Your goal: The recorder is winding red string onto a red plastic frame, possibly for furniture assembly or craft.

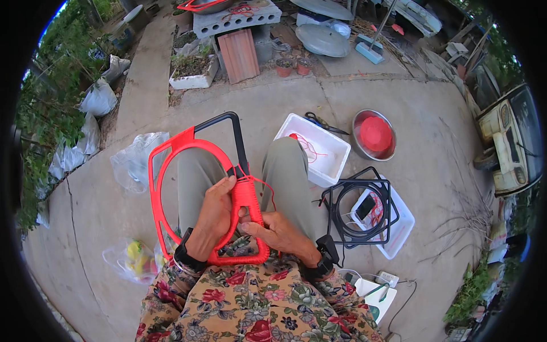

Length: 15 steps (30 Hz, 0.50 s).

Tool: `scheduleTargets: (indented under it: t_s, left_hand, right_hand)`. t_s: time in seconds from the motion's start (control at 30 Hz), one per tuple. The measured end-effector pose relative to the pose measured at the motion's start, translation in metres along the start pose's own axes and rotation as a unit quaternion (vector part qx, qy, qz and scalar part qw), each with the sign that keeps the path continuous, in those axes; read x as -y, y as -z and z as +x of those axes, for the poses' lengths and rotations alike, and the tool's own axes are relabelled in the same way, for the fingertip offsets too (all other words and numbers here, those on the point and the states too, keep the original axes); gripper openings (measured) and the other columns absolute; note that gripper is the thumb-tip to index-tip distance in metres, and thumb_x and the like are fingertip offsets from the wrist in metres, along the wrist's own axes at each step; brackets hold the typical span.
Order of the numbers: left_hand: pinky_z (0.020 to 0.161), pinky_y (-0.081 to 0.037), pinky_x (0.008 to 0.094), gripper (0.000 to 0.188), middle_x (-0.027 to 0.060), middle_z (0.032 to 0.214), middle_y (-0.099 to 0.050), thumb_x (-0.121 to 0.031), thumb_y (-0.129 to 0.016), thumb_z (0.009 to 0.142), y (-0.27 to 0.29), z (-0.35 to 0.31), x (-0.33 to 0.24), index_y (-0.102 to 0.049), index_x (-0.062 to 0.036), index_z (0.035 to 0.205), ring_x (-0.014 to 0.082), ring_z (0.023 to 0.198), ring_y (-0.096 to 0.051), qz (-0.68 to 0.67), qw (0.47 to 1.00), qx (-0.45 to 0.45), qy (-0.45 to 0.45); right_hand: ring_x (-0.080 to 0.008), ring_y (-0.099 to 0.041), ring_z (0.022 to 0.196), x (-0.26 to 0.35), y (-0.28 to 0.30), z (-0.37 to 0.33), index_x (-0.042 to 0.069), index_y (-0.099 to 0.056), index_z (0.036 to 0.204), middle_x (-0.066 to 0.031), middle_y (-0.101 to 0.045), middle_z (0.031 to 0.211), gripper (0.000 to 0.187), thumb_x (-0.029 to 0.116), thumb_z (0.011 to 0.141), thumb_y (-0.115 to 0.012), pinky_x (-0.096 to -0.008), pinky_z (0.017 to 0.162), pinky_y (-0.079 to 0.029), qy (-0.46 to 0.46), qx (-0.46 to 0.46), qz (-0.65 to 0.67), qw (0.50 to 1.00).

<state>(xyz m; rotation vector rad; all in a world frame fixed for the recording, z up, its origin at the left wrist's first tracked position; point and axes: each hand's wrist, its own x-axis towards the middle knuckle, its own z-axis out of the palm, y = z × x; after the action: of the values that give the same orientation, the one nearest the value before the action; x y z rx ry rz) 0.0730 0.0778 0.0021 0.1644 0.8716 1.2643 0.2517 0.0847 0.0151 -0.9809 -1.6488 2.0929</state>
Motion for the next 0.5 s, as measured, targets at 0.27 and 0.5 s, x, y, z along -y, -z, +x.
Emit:
scheduleTargets:
  t_s: [0.27, 0.5]
  left_hand:
    - [0.045, -0.042, 0.0271, 0.021, 0.0067, 0.091, -0.063, -0.024, -0.05, 0.096, -0.016, -0.013, 0.003, -0.054, -0.007, 0.107, 0.0142, 0.069, -0.06, -0.041, 0.999, -0.015, 0.003]
    - [0.042, -0.044, 0.0284, 0.013, 0.0101, 0.091, -0.064, -0.011, -0.055, 0.093, -0.024, -0.024, 0.007, -0.053, -0.0039, 0.103, 0.0163, 0.068, -0.062, -0.055, 0.998, -0.021, -0.019]
  right_hand:
    - [-0.0026, -0.048, 0.065, 0.037, 0.062, -0.03, 0.002, -0.066, 0.11, 0.0024, -0.057, 0.072, 0.029, 0.024, 0.092, -0.061, -0.019, 0.056, -0.039, -0.011, -0.156, -0.056, 0.986]
    - [-0.003, -0.049, 0.063, 0.042, 0.054, 0.006, 0.001, -0.066, 0.107, 0.0027, -0.057, 0.073, 0.029, 0.025, 0.091, -0.062, -0.0187, 0.053, -0.039, 0.064, -0.169, -0.045, 0.983]
